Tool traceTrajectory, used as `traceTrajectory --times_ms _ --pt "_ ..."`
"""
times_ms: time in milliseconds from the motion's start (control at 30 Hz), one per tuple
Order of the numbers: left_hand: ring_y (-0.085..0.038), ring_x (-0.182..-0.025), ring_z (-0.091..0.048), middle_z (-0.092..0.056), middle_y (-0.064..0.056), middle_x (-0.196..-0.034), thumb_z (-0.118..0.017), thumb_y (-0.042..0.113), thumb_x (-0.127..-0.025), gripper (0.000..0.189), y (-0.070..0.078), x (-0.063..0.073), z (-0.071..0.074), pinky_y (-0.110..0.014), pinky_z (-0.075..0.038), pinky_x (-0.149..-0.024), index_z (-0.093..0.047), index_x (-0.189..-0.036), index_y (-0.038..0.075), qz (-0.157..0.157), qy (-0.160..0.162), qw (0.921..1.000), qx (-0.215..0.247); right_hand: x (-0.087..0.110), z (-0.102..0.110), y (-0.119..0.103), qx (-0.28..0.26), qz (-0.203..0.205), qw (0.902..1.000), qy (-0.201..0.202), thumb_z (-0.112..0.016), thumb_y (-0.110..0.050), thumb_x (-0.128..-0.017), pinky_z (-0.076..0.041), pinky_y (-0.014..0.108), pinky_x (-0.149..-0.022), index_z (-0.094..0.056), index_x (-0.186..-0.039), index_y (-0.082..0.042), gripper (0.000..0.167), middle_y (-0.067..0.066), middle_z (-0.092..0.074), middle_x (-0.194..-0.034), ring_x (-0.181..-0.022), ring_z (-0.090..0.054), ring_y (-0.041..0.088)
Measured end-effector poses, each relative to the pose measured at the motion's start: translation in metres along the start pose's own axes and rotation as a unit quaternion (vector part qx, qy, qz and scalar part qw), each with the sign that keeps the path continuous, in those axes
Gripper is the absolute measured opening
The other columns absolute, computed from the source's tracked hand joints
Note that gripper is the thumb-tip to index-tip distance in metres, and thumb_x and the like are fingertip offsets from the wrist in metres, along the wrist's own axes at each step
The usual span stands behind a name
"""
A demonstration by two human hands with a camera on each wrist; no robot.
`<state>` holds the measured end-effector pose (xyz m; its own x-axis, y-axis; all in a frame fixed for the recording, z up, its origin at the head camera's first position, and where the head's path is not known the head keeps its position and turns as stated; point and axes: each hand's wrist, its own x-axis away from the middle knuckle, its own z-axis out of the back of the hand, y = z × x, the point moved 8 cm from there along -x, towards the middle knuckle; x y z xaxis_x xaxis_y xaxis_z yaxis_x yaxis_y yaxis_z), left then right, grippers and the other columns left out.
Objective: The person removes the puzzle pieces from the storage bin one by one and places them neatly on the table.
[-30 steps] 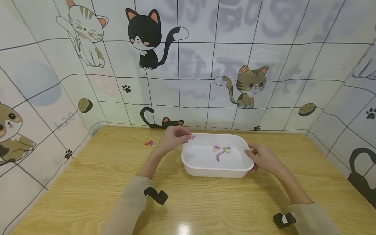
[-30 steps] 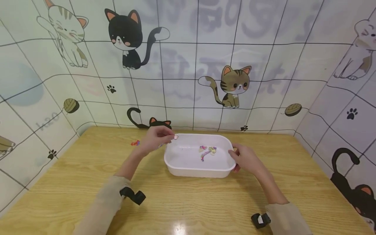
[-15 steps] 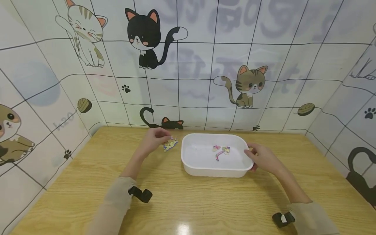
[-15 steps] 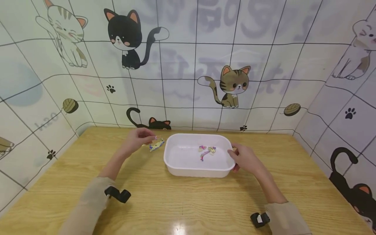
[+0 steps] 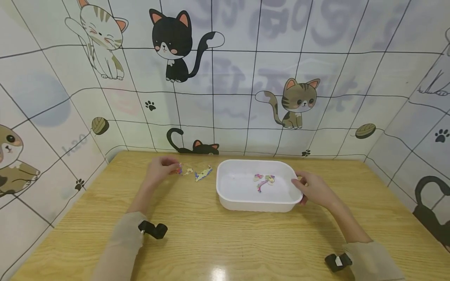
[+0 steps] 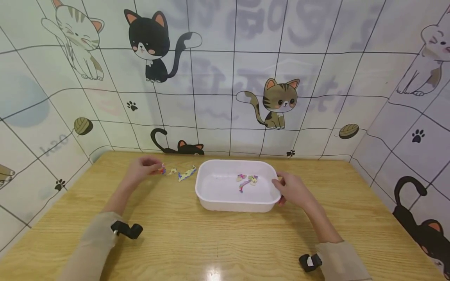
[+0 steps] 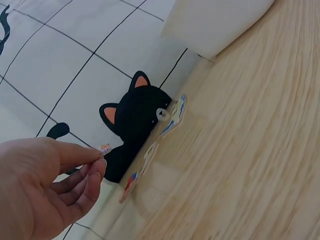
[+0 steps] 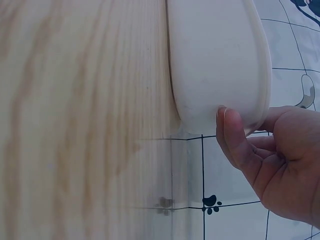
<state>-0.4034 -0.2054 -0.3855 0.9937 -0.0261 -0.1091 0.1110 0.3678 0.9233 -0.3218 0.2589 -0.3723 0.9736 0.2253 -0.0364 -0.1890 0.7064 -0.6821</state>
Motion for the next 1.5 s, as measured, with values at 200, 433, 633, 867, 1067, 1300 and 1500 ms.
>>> traceTrajectory --times_ms 200,433,633,867,1067,1300,1500 --pt "-0.018 -0.084 -0.070 -0.071 -0.019 -0.105 -0.067 0.007 -0.096 0.023 -0.013 0.000 0.018 -0.028 -0.058 -0.075 -0.067 -0.112 -0.010 0.039 0.039 0.9979 -0.033 0.001 0.000 -0.001 -0.002 0.004 1.0000 0.001 -0.054 -0.011 -0.104 -0.057 0.038 -0.050 -0.041 -0.141 0.015 0.047 0.015 -0.063 -0.086 -0.052 -0.065 0.020" --pt "-0.011 -0.076 -0.063 -0.072 -0.012 -0.094 -0.070 0.009 -0.093 0.019 -0.025 0.000 0.033 -0.019 -0.049 -0.063 -0.071 -0.103 -0.007 0.045 0.074 0.9906 -0.106 0.002 0.001 -0.003 -0.002 0.002 1.0000 0.000 -0.054 -0.010 -0.104 -0.057 0.038 -0.051 -0.042 -0.140 0.015 0.045 0.017 -0.064 -0.087 -0.053 -0.065 0.020" --pt "-0.024 -0.091 -0.061 -0.073 -0.013 -0.093 -0.073 0.014 -0.091 0.021 -0.031 0.001 0.038 -0.032 -0.046 -0.079 -0.074 -0.100 -0.004 0.060 0.091 0.9838 -0.142 0.001 0.000 -0.002 0.005 -0.001 1.0000 0.000 -0.053 -0.010 -0.105 -0.057 0.038 -0.051 -0.042 -0.140 0.016 0.045 0.018 -0.065 -0.088 -0.053 -0.065 0.021" --pt "-0.029 -0.097 -0.060 -0.072 -0.019 -0.101 -0.072 0.015 -0.092 0.024 -0.029 0.004 0.041 -0.034 -0.045 -0.081 -0.072 -0.103 -0.006 0.065 0.093 0.9825 -0.148 -0.002 0.001 0.001 0.005 0.002 1.0000 -0.001 -0.053 -0.008 -0.104 -0.057 0.039 -0.051 -0.040 -0.141 0.016 0.046 0.018 -0.065 -0.087 -0.053 -0.065 0.021" --pt "-0.021 -0.085 -0.064 -0.073 -0.018 -0.100 -0.072 0.015 -0.092 0.027 -0.031 0.003 0.043 -0.024 -0.048 -0.070 -0.071 -0.108 -0.007 0.068 0.092 0.9828 -0.145 -0.003 0.000 0.003 0.002 -0.004 1.0000 -0.003 -0.053 -0.009 -0.104 -0.057 0.039 -0.051 -0.039 -0.142 0.016 0.047 0.019 -0.065 -0.088 -0.053 -0.065 0.021" --pt "-0.014 -0.078 -0.062 -0.071 -0.020 -0.105 -0.066 0.014 -0.096 0.030 -0.022 0.002 0.038 -0.018 -0.048 -0.062 -0.068 -0.116 -0.007 0.066 0.085 0.9868 -0.121 -0.001 0.001 -0.001 -0.004 0.002 1.0000 -0.003 -0.054 -0.009 -0.104 -0.057 0.038 -0.051 -0.040 -0.141 0.017 0.047 0.019 -0.065 -0.088 -0.053 -0.065 0.021" --pt "-0.025 -0.088 -0.070 -0.070 -0.023 -0.112 -0.065 0.016 -0.097 0.032 -0.005 0.002 0.027 -0.020 -0.052 -0.069 -0.067 -0.119 -0.007 0.038 0.067 0.9913 -0.107 -0.001 0.001 0.000 -0.001 0.000 1.0000 -0.005 -0.054 -0.010 -0.105 -0.057 0.038 -0.051 -0.039 -0.141 0.017 0.048 0.019 -0.066 -0.088 -0.053 -0.066 0.021"
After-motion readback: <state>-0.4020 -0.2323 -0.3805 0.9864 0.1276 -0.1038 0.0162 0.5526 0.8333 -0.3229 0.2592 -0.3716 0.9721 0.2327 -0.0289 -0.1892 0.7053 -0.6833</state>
